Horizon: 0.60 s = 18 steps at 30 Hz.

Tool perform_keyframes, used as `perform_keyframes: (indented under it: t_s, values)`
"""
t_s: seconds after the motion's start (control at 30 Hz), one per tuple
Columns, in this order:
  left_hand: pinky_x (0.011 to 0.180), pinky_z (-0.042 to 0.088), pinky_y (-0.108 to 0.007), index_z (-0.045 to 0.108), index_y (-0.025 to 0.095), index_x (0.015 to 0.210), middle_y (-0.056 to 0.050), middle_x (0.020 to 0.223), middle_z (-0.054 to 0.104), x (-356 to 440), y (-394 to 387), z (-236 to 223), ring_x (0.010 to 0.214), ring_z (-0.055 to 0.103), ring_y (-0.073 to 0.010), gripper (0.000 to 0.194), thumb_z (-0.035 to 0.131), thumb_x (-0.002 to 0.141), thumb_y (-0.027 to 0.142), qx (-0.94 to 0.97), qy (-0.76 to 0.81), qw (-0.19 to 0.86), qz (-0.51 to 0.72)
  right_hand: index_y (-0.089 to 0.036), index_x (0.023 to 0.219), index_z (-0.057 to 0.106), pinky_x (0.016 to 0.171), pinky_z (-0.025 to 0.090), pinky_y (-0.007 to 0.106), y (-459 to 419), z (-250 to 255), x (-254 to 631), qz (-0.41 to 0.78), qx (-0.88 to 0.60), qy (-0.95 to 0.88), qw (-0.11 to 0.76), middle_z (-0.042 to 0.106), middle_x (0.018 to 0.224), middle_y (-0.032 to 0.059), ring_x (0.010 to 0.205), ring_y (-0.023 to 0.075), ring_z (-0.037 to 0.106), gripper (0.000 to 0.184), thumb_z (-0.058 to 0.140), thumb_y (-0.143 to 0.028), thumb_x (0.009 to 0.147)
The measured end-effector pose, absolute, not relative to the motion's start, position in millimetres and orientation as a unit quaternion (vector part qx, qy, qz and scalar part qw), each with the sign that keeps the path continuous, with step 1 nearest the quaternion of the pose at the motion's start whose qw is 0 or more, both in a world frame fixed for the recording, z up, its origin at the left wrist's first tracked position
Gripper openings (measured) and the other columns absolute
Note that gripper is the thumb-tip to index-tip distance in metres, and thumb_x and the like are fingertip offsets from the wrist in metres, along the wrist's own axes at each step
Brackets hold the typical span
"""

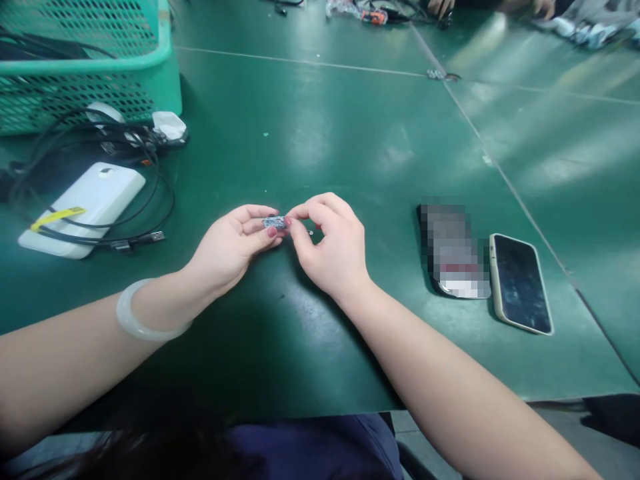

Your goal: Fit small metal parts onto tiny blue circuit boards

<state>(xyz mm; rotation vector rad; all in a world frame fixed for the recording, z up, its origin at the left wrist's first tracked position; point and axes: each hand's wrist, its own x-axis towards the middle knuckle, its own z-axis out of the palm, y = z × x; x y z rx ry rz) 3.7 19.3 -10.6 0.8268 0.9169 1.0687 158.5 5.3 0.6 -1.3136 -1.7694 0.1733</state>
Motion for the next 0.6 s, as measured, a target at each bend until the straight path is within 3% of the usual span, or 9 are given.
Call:
perform_keyframes:
  t_s: [0.4,0.6]
  values:
    - [0.086,0.051,-0.029,0.063,0.014,0.090,-0.001,0.079,0.071,2.3,18.2,-12.5,0.078,0.067,-0.0108,0.031,0.081,0.065,0.018,0.395,0.408,0.677,0.469,-0.025,0.079,0.073,0.072,0.049,0.035,5.3,-6.2,158.9,-0.014,-0.500,-0.753,0.428,0.065,0.080,0.0027,0.078,0.0178,0.060,0.016,0.059,-0.027,0.086]
    - [0.084,0.053,-0.027,0.061,0.016,0.092,-0.003,0.089,0.072,3.1,20.7,-6.9,0.082,0.069,-0.0107,0.015,0.069,0.080,0.020,0.318,0.432,0.670,0.513,-0.023,0.082,0.071,0.071,0.050,0.034,0.6,-4.6,156.9,0.025,-0.508,-0.754,0.416,0.066,0.080,0.0030,0.077,0.0171,0.060,0.014,0.059,-0.026,0.087]
